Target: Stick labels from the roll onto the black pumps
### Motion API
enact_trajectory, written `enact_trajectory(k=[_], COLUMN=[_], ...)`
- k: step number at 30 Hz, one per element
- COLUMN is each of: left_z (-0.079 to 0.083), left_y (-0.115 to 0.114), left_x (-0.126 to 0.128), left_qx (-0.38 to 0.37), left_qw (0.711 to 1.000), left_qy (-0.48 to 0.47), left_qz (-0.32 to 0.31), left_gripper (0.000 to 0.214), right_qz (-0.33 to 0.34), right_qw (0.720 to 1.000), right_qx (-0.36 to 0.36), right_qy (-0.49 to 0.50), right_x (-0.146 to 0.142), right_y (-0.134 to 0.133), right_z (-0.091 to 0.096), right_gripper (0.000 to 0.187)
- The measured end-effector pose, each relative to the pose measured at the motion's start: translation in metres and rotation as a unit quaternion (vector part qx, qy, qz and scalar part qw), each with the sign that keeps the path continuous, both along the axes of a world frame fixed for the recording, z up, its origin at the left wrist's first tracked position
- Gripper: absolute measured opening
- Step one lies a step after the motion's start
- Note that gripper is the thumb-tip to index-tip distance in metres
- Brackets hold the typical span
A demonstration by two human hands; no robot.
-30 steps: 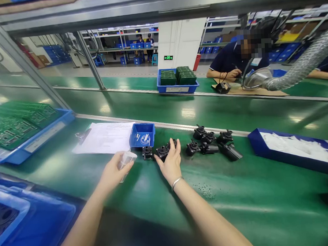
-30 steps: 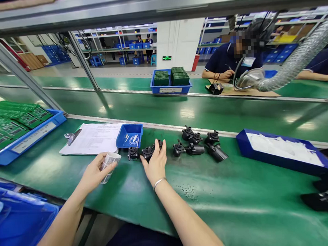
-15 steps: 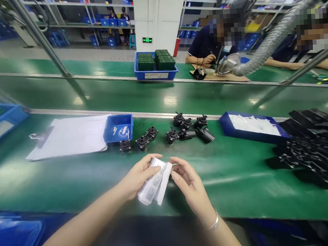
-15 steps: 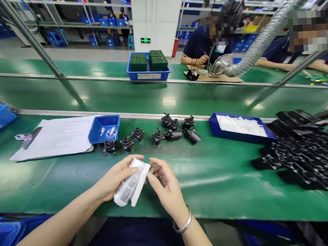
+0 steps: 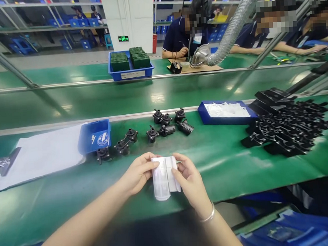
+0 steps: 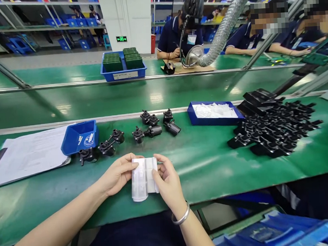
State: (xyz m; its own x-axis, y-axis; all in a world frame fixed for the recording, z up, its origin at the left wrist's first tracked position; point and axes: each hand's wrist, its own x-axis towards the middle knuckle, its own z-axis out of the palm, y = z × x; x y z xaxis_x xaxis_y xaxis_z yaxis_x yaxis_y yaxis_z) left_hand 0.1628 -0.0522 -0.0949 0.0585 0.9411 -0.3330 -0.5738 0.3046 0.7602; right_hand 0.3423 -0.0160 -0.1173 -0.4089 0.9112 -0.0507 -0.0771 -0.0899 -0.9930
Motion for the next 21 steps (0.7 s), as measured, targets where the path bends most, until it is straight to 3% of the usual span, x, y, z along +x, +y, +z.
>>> enact_trajectory(k=[3,5,10,12,17,21], left_z=[-0.007,-0.01,-0.014,-0.014,-0.012,-0.009], left_y=[0.0,-0.001,-0.001,0.001,0.002,0.001], left_x=[0.0,0.001,0.005,0.005,0.0,-0.001], left_qx=[0.026,0.037,0.012,-0.016,-0.062,-0.081], left_qw=[0.999,0.998,0.998,0.999,0.987,0.984], left_qy=[-0.025,-0.015,0.034,0.038,0.031,-0.055], left_qz=[0.025,0.041,0.052,0.018,-0.144,-0.146], left_gripper=[0.016,0.018,0.041,0.039,0.035,0.026], right_qz=[-0.025,-0.022,0.076,0.119,0.153,0.152], right_qw=[0.999,0.999,0.995,0.99,0.982,0.984], right_qx=[0.027,0.038,0.063,0.067,0.109,0.095], right_qy=[-0.011,-0.022,0.023,0.044,-0.022,0.005], right_x=[0.004,0.007,0.013,0.014,0.011,0.004], right_y=[0.003,0.002,-0.005,-0.004,0.005,0.006], right_z=[-0.009,-0.013,0.0,0.007,0.013,0.012], right_gripper=[0.054,0.049,0.043,0.047,0.044,0.027])
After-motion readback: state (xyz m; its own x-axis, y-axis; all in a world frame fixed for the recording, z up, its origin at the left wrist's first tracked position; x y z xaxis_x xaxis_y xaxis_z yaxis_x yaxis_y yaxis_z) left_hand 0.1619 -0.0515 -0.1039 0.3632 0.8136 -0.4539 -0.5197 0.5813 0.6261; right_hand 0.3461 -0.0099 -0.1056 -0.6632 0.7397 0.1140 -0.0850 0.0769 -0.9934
